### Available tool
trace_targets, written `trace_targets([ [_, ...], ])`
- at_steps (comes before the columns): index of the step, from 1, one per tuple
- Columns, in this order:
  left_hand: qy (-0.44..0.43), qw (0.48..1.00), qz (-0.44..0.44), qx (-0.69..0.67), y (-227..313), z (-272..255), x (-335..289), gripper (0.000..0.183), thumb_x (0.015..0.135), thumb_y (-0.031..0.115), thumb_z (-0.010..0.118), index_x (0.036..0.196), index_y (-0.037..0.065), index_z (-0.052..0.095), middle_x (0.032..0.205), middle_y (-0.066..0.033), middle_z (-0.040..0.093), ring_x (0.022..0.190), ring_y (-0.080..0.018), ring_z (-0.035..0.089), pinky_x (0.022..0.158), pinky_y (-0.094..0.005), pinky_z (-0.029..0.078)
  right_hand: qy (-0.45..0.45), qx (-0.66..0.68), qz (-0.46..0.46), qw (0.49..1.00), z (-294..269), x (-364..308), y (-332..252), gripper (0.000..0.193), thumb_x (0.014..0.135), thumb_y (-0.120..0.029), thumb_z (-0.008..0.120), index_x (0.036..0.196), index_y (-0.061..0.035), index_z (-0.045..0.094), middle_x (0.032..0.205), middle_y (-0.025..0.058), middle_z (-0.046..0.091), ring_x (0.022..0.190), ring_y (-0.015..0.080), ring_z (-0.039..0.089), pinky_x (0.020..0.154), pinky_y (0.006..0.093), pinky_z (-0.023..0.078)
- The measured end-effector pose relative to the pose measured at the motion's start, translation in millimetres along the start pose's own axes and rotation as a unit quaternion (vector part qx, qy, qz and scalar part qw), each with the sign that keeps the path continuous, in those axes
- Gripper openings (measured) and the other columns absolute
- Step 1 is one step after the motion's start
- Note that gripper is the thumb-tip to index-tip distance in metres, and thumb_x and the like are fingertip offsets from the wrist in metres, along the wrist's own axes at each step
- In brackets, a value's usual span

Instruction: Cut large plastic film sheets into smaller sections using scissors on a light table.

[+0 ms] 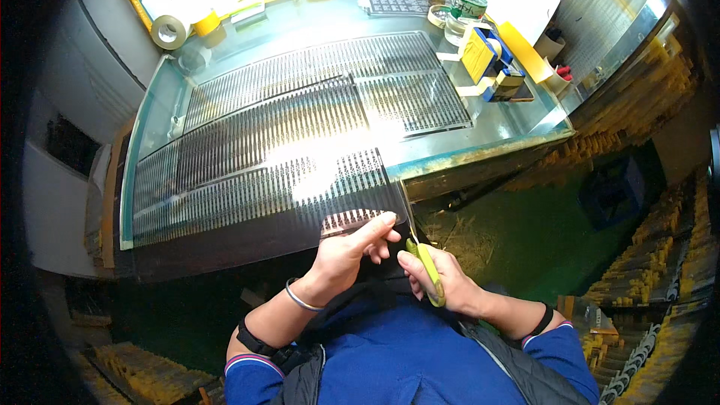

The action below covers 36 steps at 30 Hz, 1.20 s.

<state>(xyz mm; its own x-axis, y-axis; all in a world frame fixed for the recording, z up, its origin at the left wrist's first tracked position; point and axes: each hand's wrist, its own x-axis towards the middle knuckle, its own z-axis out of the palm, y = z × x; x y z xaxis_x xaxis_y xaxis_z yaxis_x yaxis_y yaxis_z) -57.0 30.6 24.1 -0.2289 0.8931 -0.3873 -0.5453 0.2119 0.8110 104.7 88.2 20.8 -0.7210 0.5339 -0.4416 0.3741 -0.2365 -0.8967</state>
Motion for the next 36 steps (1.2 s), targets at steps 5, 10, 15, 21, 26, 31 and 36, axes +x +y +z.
trace_targets([
  [5,-0.004,1.000,-0.018,-0.012,-5,-1,-2,0.017,0.079,0.019,0.062,0.086,0.004,0.061,0.067,-0.0036,0.059,0.050,-0.0081,0.050,0.044,-0.0193,0.038,0.000,-0.011,-0.004,1.000,0,0,-1,0.038,0.085,-0.041,0.049,0.071,-0.0063,0.046,0.053,-0.0001,0.045,0.045,0.0078,0.046,0.042,0.0227,0.038],
  [10,-0.009,0.998,-0.055,-0.017,-4,-2,-6,0.018,0.080,0.019,0.062,0.088,0.002,0.061,0.068,-0.0037,0.059,0.052,-0.0072,0.051,0.047,-0.0180,0.039,-0.005,-0.016,-0.013,1.000,1,-3,1,0.038,0.086,-0.039,0.049,0.069,-0.0062,0.044,0.052,-0.0001,0.044,0.045,0.0078,0.045,0.041,0.0233,0.037],
  [15,-0.006,0.997,-0.072,-0.034,-7,-3,-5,0.020,0.079,0.019,0.063,0.088,0.002,0.061,0.067,-0.0035,0.059,0.052,-0.0076,0.051,0.047,-0.0181,0.039,0.004,-0.021,-0.030,0.999,1,-3,2,0.036,0.087,-0.037,0.049,0.068,-0.0061,0.044,0.051,-0.0004,0.043,0.043,0.0075,0.043,0.039,0.0234,0.034],
  [21,-0.011,0.996,-0.088,-0.033,-6,-3,-7,0.021,0.079,0.020,0.063,0.089,0.001,0.061,0.067,-0.0038,0.058,0.053,-0.0077,0.051,0.048,-0.0192,0.039,0.004,-0.013,0.002,1.000,2,-6,-4,0.034,0.087,-0.034,0.049,0.069,-0.0057,0.044,0.050,-0.0002,0.044,0.041,0.0068,0.043,0.039,0.0228,0.036],
  [26,-0.027,0.994,-0.099,-0.041,-16,-5,-8,0.021,0.080,0.020,0.062,0.090,0.002,0.061,0.067,-0.0024,0.057,0.054,-0.0073,0.051,0.048,-0.0188,0.039,0.009,-0.014,-0.022,1.000,1,0,2,0.032,0.087,-0.033,0.049,0.072,-0.0044,0.047,0.054,0.0006,0.046,0.044,0.0066,0.044,0.041,0.0228,0.038],
  [31,-0.063,0.993,-0.100,-0.019,-21,-3,-9,0.021,0.082,0.023,0.059,0.089,0.003,0.061,0.068,-0.0010,0.057,0.055,-0.0065,0.051,0.049,-0.0184,0.039,0.009,0.001,-0.057,0.998,-2,5,8,0.032,0.088,-0.032,0.048,0.076,-0.0030,0.048,0.057,0.0011,0.047,0.048,0.0066,0.045,0.043,0.0230,0.039],
  [36,-0.086,0.991,-0.099,-0.018,-24,-6,-8,0.020,0.082,0.023,0.058,0.089,0.004,0.061,0.068,-0.0011,0.057,0.056,-0.0065,0.051,0.049,-0.0185,0.039,-0.006,0.002,-0.021,1.000,-5,-1,-3,0.029,0.088,-0.029,0.049,0.075,-0.0024,0.047,0.056,0.0006,0.046,0.048,0.0067,0.045,0.042,0.0234,0.038],
])
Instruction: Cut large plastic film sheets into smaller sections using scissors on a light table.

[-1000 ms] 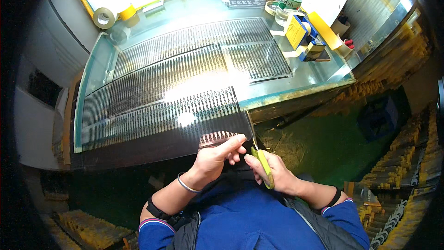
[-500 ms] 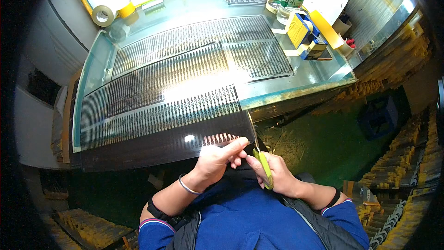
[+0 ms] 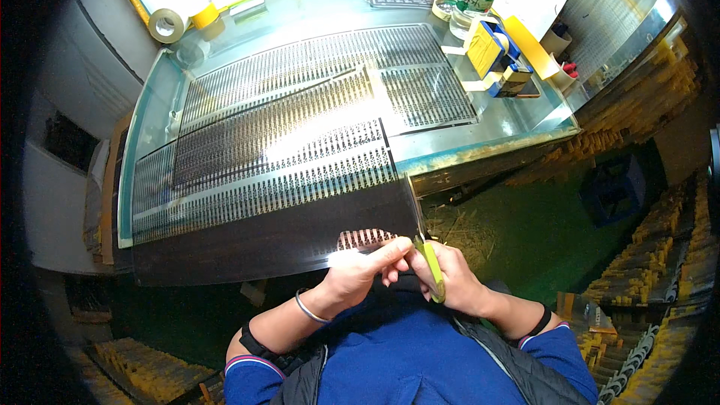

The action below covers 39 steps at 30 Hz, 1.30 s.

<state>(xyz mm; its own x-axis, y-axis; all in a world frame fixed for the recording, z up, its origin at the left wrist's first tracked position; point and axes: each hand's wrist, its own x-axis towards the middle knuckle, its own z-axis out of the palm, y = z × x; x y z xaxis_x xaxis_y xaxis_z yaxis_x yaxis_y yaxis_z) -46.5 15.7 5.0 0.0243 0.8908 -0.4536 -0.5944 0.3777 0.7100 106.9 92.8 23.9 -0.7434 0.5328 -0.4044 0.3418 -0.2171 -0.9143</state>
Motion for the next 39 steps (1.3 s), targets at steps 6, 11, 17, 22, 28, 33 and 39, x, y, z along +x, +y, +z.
trace_targets([
  [6,0.006,1.000,-0.006,0.024,-3,3,-2,0.019,0.083,0.023,0.058,0.086,0.005,0.061,0.068,-0.0013,0.057,0.055,-0.0064,0.051,0.048,-0.0186,0.040,0.011,-0.003,-0.034,0.999,-5,6,10,0.025,0.087,-0.024,0.048,0.075,-0.0017,0.046,0.056,0.0004,0.046,0.047,0.0073,0.046,0.041,0.0233,0.038],
  [11,0.002,0.999,-0.004,0.043,-6,4,-6,0.021,0.084,0.027,0.057,0.088,0.007,0.060,0.067,0.0001,0.056,0.054,-0.0065,0.049,0.048,-0.0188,0.038,0.016,-0.010,-0.036,0.999,-5,5,5,0.023,0.087,-0.022,0.048,0.075,-0.0020,0.046,0.057,0.0004,0.046,0.047,0.0074,0.045,0.042,0.0232,0.039],
  [17,-0.003,0.999,0.006,0.043,-4,9,-7,0.019,0.083,0.024,0.059,0.088,0.006,0.060,0.067,-0.0016,0.057,0.053,-0.0071,0.051,0.046,-0.0197,0.038,0.013,0.003,-0.012,1.000,-7,6,4,0.019,0.086,-0.019,0.048,0.076,-0.0026,0.046,0.058,0.0009,0.046,0.047,0.0076,0.045,0.042,0.0231,0.040],
  [22,-0.017,0.998,-0.007,0.059,-10,13,-9,0.019,0.083,0.024,0.058,0.087,0.006,0.060,0.067,-0.0021,0.058,0.054,-0.0080,0.052,0.047,-0.0196,0.039,0.030,-0.067,-0.162,0.984,-13,18,28,0.016,0.088,-0.016,0.042,0.082,-0.0029,0.048,0.062,0.0014,0.050,0.050,0.0080,0.048,0.041,0.0212,0.038],
  [28,-0.031,0.997,-0.013,0.074,-14,12,-11,0.024,0.084,0.029,0.055,0.082,0.005,0.059,0.066,-0.0009,0.056,0.054,-0.0061,0.050,0.048,-0.0183,0.039,0.013,-0.033,-0.026,0.999,-10,7,3,0.012,0.085,-0.009,0.040,0.081,-0.0021,0.048,0.062,0.0021,0.050,0.050,0.0083,0.047,0.044,0.0220,0.039],
  [33,-0.040,0.995,-0.013,0.095,-19,14,-11,0.023,0.085,0.029,0.055,0.085,0.006,0.061,0.066,-0.0006,0.057,0.054,-0.0059,0.050,0.047,-0.0184,0.040,0.027,-0.026,-0.036,0.999,-13,11,5,0.016,0.088,-0.016,0.042,0.080,-0.0031,0.048,0.061,0.0002,0.049,0.052,0.0070,0.046,0.044,0.0215,0.038],
  [39,-0.049,0.992,-0.028,0.116,-21,16,-14,0.023,0.085,0.029,0.055,0.085,0.006,0.061,0.066,-0.0007,0.057,0.056,-0.0066,0.051,0.048,-0.0189,0.040,0.030,-0.055,-0.075,0.995,-15,14,7,0.017,0.089,-0.016,0.042,0.081,-0.0034,0.049,0.061,-0.0027,0.045,0.053,0.0044,0.041,0.044,0.0210,0.034],
])
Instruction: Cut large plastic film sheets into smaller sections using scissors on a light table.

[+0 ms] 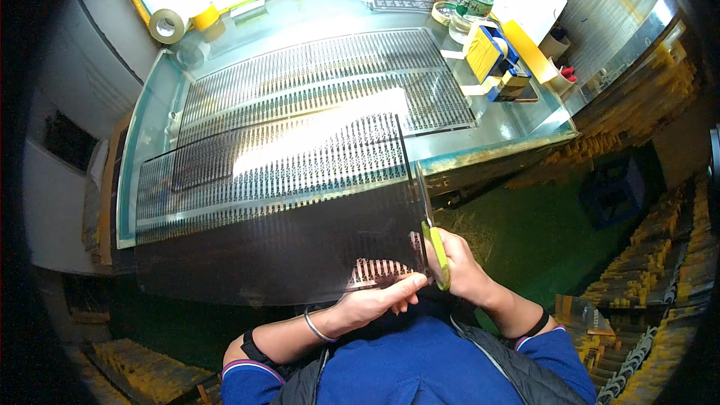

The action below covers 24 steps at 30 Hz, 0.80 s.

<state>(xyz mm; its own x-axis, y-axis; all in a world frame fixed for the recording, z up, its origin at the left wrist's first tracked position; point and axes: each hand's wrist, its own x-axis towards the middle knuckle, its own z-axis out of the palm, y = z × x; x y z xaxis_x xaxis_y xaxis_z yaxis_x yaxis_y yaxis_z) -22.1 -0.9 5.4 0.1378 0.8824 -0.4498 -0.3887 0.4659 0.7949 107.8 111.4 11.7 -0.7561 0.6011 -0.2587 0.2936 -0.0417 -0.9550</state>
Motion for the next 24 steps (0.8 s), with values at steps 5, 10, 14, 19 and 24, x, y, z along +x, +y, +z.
trace_targets([
  [5,-0.006,1.000,-0.009,-0.001,-2,1,-1,0.025,0.084,0.031,0.055,0.082,0.006,0.060,0.066,-0.0008,0.056,0.056,-0.0074,0.051,0.048,-0.0194,0.040,-0.005,0.056,0.044,0.997,0,-1,-2,0.018,0.089,-0.017,0.041,0.082,-0.0030,0.049,0.063,-0.0032,0.047,0.054,0.0041,0.041,0.045,0.0207,0.034],
  [10,-0.016,0.999,-0.021,0.027,-2,4,-2,0.026,0.084,0.032,0.055,0.078,0.007,0.060,0.064,-0.0002,0.056,0.055,-0.0069,0.051,0.048,-0.0195,0.040,-0.003,0.017,0.016,1.000,-4,6,-1,0.018,0.090,-0.017,0.041,0.086,-0.0021,0.050,0.068,-0.0023,0.050,0.059,0.0037,0.043,0.049,0.0203,0.037],
  [14,-0.017,0.999,-0.024,0.040,-8,4,-2,0.028,0.085,0.033,0.054,0.076,0.007,0.060,0.063,0.0000,0.056,0.055,-0.0067,0.051,0.048,-0.0200,0.041,0.006,0.016,0.017,1.000,-4,9,-1,0.019,0.090,-0.019,0.042,0.089,-0.0018,0.050,0.073,-0.0014,0.051,0.065,0.0034,0.044,0.054,0.0202,0.039],
  [19,-0.033,0.998,-0.035,0.051,-4,7,-4,0.030,0.085,0.035,0.054,0.077,0.007,0.059,0.063,0.0012,0.054,0.054,-0.0056,0.048,0.048,-0.0190,0.040,0.027,0.060,-0.008,0.998,-1,10,5,0.028,0.089,-0.027,0.044,0.076,-0.0030,0.046,0.054,-0.0004,0.045,0.045,0.0081,0.046,0.041,0.0233,0.037],
  [24,-0.037,0.997,-0.035,0.057,-6,11,-4,0.031,0.085,0.036,0.053,0.074,0.008,0.059,0.062,0.0010,0.054,0.054,-0.0063,0.050,0.048,-0.0198,0.041,0.013,0.033,-0.010,0.999,-9,15,8,0.022,0.091,-0.021,0.042,0.092,0.0000,0.050,0.077,-0.0010,0.051,0.069,0.0039,0.044,0.058,0.0202,0.040],
])
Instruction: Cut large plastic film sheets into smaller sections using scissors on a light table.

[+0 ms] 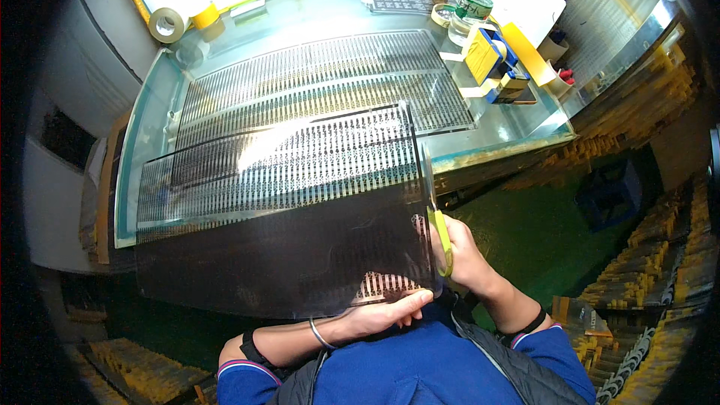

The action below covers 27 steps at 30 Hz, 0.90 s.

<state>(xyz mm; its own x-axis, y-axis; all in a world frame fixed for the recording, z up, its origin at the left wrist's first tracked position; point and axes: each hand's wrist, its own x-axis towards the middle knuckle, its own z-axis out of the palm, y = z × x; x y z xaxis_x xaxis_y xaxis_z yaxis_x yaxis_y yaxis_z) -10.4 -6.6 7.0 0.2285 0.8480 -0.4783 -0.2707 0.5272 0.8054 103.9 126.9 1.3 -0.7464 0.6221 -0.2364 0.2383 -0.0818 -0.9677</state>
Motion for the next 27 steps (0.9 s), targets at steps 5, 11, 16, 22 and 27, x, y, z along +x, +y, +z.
trace_targets([
  [5,-0.018,1.000,-0.007,0.018,-1,1,1,0.032,0.085,0.036,0.053,0.070,0.008,0.059,0.060,0.0006,0.055,0.053,-0.0067,0.050,0.048,-0.0210,0.041,0.004,-0.001,-0.026,1.000,-2,3,-3,0.021,0.091,-0.019,0.042,0.094,0.0007,0.050,0.080,-0.0007,0.051,0.071,0.0044,0.045,0.061,0.0204,0.040],
  [11,-0.037,0.999,-0.015,0.021,-4,4,0,0.037,0.085,0.042,0.050,0.073,0.009,0.059,0.062,0.0030,0.052,0.054,-0.0048,0.046,0.049,-0.0193,0.038,0.048,0.043,-0.032,0.997,1,4,-2,0.026,0.090,-0.025,0.045,0.077,-0.0026,0.048,0.059,-0.0030,0.045,0.051,0.0049,0.042,0.044,0.0227,0.036],
  [16,-0.052,0.997,-0.038,0.044,-3,5,1,0.039,0.084,0.044,0.050,0.072,0.009,0.059,0.062,0.0033,0.051,0.056,-0.0045,0.045,0.050,-0.0189,0.038,0.068,0.027,-0.039,0.997,0,8,-9,0.024,0.090,-0.022,0.045,0.085,0.0004,0.052,0.065,-0.0030,0.047,0.059,0.0037,0.042,0.051,0.0219,0.037],
  [22,-0.049,0.997,-0.052,0.025,-5,9,1,0.040,0.084,0.046,0.049,0.069,0.009,0.058,0.061,0.0035,0.051,0.056,-0.0046,0.044,0.050,-0.0186,0.037,0.066,0.031,-0.059,0.996,-4,9,-10,0.023,0.090,-0.021,0.045,0.088,0.0008,0.053,0.070,-0.0030,0.048,0.064,0.0033,0.042,0.055,0.0215,0.038],
  [27,-0.052,0.995,-0.064,0.054,-10,9,2,0.042,0.083,0.048,0.049,0.068,0.010,0.058,0.060,0.0037,0.050,0.055,-0.0048,0.044,0.049,-0.0192,0.036,0.080,0.032,-0.107,0.990,-4,9,-10,0.023,0.090,-0.022,0.044,0.086,-0.0015,0.052,0.067,-0.0040,0.047,0.060,0.0025,0.040,0.051,0.0205,0.036],
])
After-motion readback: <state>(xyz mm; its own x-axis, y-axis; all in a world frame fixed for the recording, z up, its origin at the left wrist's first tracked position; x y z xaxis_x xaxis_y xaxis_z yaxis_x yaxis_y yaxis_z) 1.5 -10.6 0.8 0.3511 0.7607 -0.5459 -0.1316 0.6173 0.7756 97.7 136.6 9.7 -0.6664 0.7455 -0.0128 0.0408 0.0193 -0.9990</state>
